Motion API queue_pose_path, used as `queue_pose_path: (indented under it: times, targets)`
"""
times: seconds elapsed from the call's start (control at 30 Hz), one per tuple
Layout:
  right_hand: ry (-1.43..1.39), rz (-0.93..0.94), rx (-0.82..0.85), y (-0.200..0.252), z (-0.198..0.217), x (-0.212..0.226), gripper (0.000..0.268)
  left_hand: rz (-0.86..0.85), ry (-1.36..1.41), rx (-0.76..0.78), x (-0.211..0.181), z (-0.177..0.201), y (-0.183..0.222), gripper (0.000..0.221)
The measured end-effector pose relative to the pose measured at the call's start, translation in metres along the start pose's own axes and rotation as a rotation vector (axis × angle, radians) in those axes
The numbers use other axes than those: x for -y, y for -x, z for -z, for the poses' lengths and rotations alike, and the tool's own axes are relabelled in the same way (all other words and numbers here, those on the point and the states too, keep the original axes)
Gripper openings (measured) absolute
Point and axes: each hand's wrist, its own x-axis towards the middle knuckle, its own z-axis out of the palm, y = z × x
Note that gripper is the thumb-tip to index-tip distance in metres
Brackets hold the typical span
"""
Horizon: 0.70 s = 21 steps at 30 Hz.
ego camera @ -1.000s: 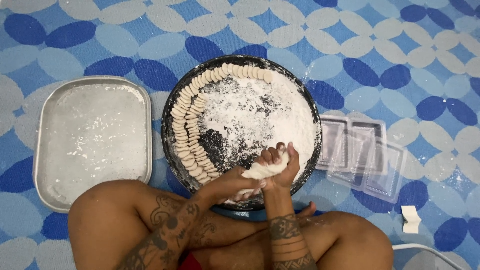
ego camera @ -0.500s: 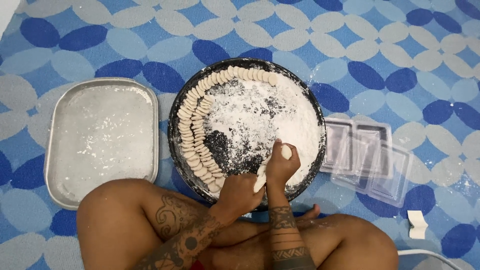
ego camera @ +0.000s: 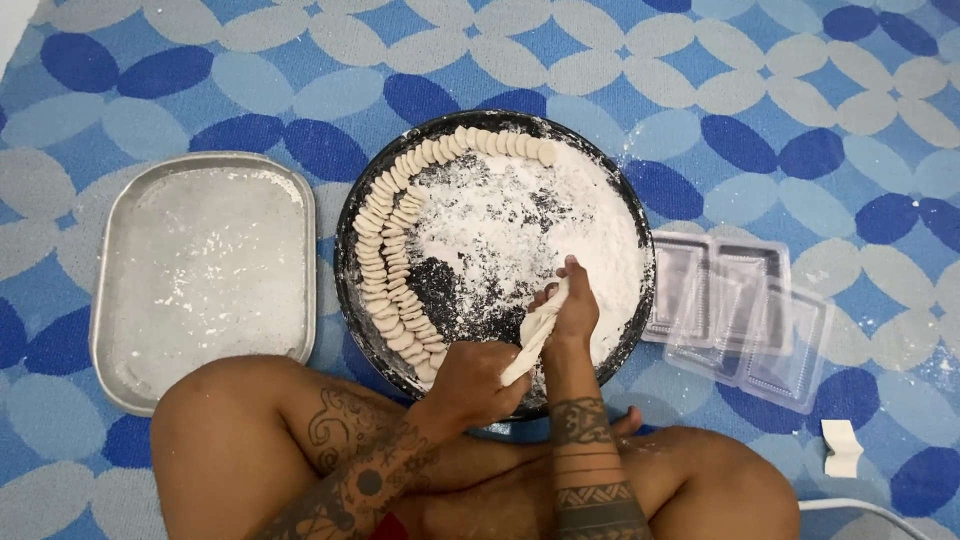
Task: A person sits on the floor and manually shapes small pieces of dough into oblong forms, arranging them in a circular pattern on a large tray.
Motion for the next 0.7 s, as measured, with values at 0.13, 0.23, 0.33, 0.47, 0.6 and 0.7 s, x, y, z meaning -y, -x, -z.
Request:
queue_pose_path:
  times: [0.13, 0.23, 0.33, 0.47, 0.6, 0.7]
  targets:
    - [0.015, -0.019, 0.066, -0.019, 0.005, 0.001, 0.028, -0.007, 0.038, -0.026, -0.008, 0.007, -0.003, 0.023]
    - [-0.021, -0.057, 0.125, -0.029, 0.007, 0.003, 0.028, -0.029, 0.052, -0.053, -0.012, 0.010, -0.002, 0.022]
    - [-0.062, -0.112, 0.184, -0.042, 0.012, 0.003, 0.029, -0.030, 0.060, -0.090, -0.021, 0.015, -0.001, 0.027]
    - [-0.168, -0.123, -0.003, -0.029, 0.009, 0.034, 0.030, -0.174, 0.174, -0.127, -0.059, 0.042, 0.000, 0.025]
    - [-0.136, -0.026, -0.014, -0.043, 0.015, 0.034, 0.029, -0.038, 0.217, -0.040, -0.078, 0.072, -0.004, 0.030]
    - [0.440, 0.081, 0.038, -0.006, -0.007, 0.020, 0.028, 0.362, 0.257, 0.074, -0.029, 0.036, -0.002, 0.022]
